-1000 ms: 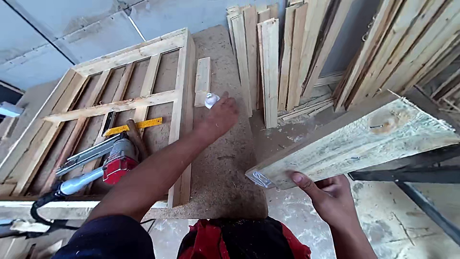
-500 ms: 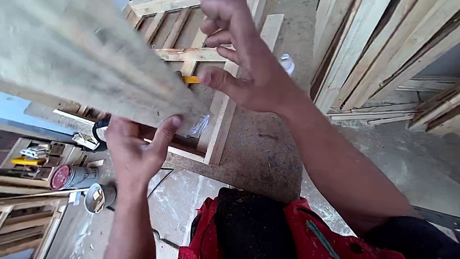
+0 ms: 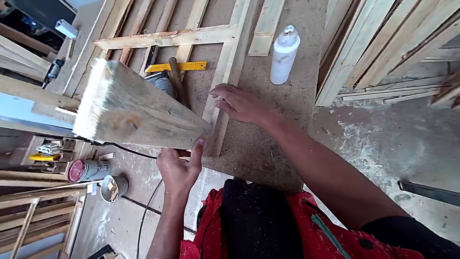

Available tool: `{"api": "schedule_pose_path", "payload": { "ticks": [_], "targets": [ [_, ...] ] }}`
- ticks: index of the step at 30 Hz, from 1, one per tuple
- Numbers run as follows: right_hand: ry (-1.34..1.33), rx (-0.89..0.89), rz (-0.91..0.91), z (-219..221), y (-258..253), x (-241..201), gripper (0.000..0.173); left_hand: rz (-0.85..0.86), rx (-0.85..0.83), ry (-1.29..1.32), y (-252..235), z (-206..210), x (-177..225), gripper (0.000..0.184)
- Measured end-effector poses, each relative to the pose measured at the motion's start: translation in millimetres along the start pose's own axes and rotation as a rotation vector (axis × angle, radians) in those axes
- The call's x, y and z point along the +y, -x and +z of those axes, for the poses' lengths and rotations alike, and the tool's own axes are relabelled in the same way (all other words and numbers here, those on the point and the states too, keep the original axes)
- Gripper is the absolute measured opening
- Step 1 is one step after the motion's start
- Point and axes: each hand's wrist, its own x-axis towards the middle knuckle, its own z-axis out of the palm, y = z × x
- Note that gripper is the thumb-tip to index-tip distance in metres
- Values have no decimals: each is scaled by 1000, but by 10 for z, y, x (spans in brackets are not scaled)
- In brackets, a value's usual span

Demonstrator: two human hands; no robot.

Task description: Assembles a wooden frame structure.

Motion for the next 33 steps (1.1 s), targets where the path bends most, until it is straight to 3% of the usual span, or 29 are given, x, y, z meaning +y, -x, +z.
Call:
{"api": "schedule_pose_path", "payload": {
  "ticks": [5, 8, 12, 14, 17, 19, 21, 24, 25, 26, 27, 29, 30, 31, 32, 33],
  "targets": [
    [-34, 11, 8, 30, -1, 13, 49, -27, -18, -63, 80, 151, -156, 47],
    [-54, 49, -15, 41, 1, 32, 47, -8, -68, 27, 72, 109, -217, 51],
    [-174, 89, 27, 65, 82, -32, 49, 3, -179, 206, 121, -72, -371, 82],
    [-330, 105, 98, 43, 90, -122, 52, 44, -198, 220, -4, -242, -630, 79],
    [-392, 208, 256, -9, 216, -294, 56, 163, -271, -54, -529, -774, -1000, 53],
    [-406, 320, 368, 6, 339, -466, 64, 231, -315, -264, -1092, -1045, -1389, 47],
    [-466, 414, 422, -2, 375, -698, 75, 302, -412, -449, -1713, -1147, -1881, 58],
    [-440, 584, 358, 38, 389, -957, 90, 306, -739, -583, -2477, -1044, -2538, 81],
    [-461, 665, 406, 73, 357, -1199, 86, 290, -866, -594, -2613, -949, -2702, 86],
    [-554, 843, 468, 166, 220, -1440, 67, 272, -972, -592, -2712, -826, -2817, 92],
    [-610, 1244, 600, 283, -221, -1688, 35, 276, -1029, -599, -2774, -707, -2913, 97],
    [-619, 1674, 770, 328, -838, -1987, 32, 330, -1023, -615, -2799, -582, -3089, 104],
    [-595, 1736, 711, 428, -909, -2097, 34, 386, -997, -633, -2810, -580, -3166, 104],
    [-551, 1590, 619, 572, -618, -2138, 36, 442, -978, -637, -2847, -613, -3218, 101],
    [-573, 1393, 531, 689, -150, -2185, 59, 493, -966, -618, -2926, -672, -3254, 99],
    [-533, 1209, 561, 765, 192, -2313, 77, 539, -965, -589, -3042, -757, -3251, 99]
  ]
}}
